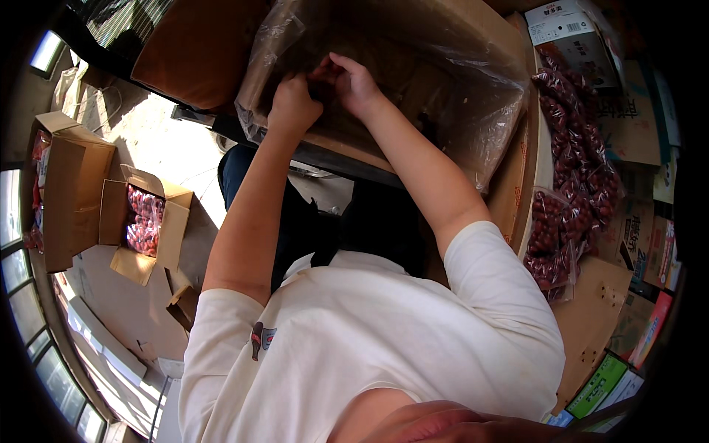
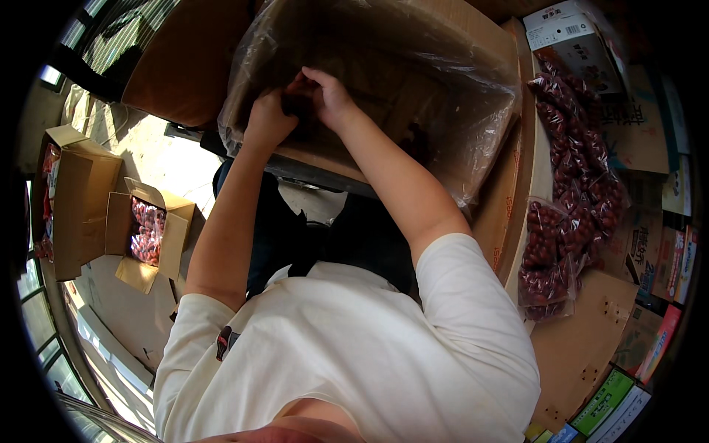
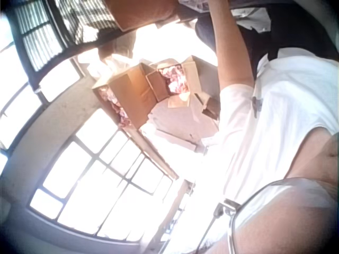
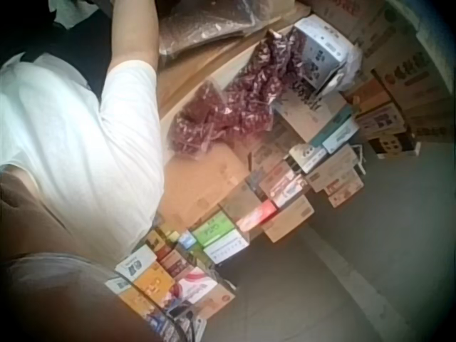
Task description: The person reaches into a large cardboard box lined with plastic and scoops dried red fruit into a clear plastic bag. They then seal the bag and place it on a stack of similar filled bags on a nearby table.
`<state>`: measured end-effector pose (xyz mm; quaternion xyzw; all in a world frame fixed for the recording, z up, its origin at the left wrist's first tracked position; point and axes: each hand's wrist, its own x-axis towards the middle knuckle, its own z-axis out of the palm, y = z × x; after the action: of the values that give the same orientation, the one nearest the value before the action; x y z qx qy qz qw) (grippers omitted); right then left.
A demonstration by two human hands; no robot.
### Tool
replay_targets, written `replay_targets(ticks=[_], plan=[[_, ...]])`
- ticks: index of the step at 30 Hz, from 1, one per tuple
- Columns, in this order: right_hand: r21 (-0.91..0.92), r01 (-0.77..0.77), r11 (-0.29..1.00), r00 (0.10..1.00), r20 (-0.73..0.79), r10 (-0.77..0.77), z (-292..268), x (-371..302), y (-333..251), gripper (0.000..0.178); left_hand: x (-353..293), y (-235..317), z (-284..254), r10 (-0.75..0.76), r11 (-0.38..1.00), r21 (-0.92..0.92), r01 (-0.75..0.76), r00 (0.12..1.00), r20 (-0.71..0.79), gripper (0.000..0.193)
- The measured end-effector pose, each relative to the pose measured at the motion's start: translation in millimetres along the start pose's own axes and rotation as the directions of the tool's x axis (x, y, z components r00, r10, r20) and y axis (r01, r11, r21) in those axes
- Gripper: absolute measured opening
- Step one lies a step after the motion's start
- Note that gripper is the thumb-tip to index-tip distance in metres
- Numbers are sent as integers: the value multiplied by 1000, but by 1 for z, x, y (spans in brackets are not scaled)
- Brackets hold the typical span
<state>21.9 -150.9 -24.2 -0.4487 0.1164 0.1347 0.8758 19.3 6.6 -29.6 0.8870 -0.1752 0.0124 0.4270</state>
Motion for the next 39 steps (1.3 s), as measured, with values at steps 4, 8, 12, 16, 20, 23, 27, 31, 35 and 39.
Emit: replay_targets(ticks=[4,8,12,16,20,23,27,31,35,39], plan=[[-100,57,993,997,60,-51,9,-9,-5,23,-1,-2,2,9,1000,6,-9,1000,-21,39],[-152,27,988,997,74,-16,6,-18,-12,23,-5,9,-5,-14,999,36,14,1000,-17,32],[-539,130,832,987,-11,-161,0,-23,-16,25,-7,4,-1,29,993,116,-22,998,-51,31],[-997,-68,47,944,-80,-322,-24,-21,-5,42,-7,8,-2,93,988,132,-80,990,-102,29],[-985,-164,58,941,-173,-291,-22,-30,-3,35,-7,7,-6,130,984,140,-113,985,-118,28],[-984,-166,67,937,-178,-302,-13,-38,-17,23,-8,14,-9,137,980,168,-110,977,-161,30],[-975,-131,178,946,-177,-273,-5,-38,-28,14,-8,18,-8,123,986,138,-94,967,-222,35],[-958,-82,276,956,-154,-249,10,-47,-35,9,-8,18,-9,74,990,130,-49,979,-188,38],[-929,-58,365,940,-174,-293,7,-49,-31,9,-8,21,-12,27,996,83,-17,993,-118,39],[-897,-53,439,884,-247,-398,2,-50,-31,8,-7,20,-13,-5,999,45,6,1000,-19,37]])
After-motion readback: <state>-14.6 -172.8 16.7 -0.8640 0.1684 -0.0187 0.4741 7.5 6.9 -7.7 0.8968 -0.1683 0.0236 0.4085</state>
